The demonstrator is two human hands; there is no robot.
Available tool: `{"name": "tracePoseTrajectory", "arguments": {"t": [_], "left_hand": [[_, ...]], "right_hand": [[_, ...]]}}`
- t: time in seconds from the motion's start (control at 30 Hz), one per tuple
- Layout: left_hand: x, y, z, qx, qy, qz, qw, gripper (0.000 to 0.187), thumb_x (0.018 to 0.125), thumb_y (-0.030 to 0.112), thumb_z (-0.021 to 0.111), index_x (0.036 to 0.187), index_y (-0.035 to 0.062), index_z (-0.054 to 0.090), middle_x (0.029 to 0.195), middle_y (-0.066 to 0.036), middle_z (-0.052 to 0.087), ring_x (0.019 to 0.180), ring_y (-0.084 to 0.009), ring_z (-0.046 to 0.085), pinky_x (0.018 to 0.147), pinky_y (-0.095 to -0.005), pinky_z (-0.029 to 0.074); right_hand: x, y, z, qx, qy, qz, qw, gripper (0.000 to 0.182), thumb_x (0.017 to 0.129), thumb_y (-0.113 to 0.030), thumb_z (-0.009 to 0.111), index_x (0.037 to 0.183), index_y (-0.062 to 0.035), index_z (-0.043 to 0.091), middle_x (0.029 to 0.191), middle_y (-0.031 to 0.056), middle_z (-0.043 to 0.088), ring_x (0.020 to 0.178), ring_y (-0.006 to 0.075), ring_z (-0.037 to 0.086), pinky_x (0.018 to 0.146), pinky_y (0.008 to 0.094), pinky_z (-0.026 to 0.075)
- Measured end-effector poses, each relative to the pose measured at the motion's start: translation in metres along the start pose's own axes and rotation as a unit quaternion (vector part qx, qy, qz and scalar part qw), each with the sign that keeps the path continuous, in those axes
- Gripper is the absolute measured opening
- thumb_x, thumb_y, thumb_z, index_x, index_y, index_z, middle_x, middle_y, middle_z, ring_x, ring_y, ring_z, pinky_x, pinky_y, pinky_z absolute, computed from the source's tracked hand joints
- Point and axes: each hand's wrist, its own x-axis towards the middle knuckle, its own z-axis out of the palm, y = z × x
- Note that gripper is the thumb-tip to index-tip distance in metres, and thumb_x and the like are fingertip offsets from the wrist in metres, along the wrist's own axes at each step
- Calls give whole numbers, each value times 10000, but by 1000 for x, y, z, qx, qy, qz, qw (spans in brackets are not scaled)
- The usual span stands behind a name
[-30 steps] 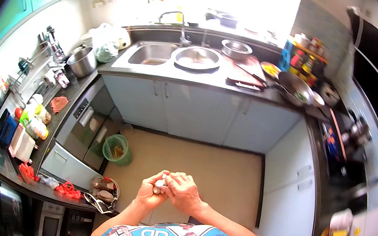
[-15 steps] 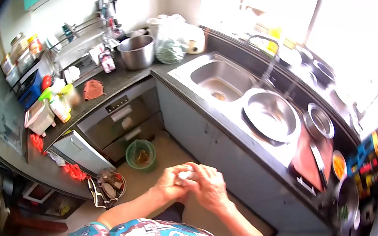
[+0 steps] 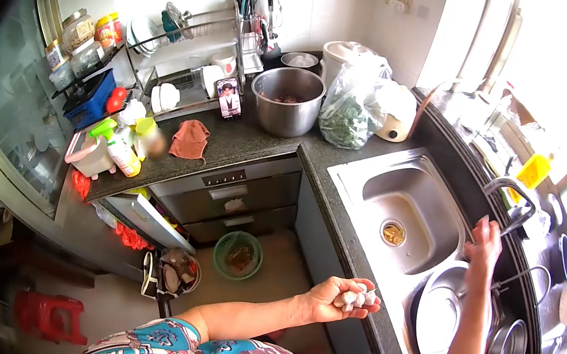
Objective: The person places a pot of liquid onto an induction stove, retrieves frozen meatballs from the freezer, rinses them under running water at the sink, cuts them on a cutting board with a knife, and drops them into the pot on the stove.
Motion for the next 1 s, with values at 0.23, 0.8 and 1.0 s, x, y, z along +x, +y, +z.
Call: {"name": "tracePoseTrajectory", "arguments": {"t": [0.23,0.8,1.0], "left_hand": [[24,-4,10,3,14,16,1000,205,802,53,511,1004,33,542,1031,-239,545,925,-354,570,721,-405,526],[181,-56,35,99,46,-113,988,211,858,219,490,997,73,554,995,-230,531,725,-249,545,449,-270,435],[252,-85,35,152,81,-146,974,230,880,239,452,1015,67,524,962,-215,551,664,-236,547,422,-256,411]], "right_hand": [[143,6,8,255,-78,77,961,504,788,-494,568,1107,-113,485,1124,110,552,1052,202,505,793,451,404],[31,47,-201,337,-109,69,932,755,820,-656,227,926,26,532,598,75,536,477,185,506,436,286,403],[92,139,-158,-331,18,26,943,503,773,-442,572,894,46,587,824,222,611,791,336,605,719,405,468]]}}
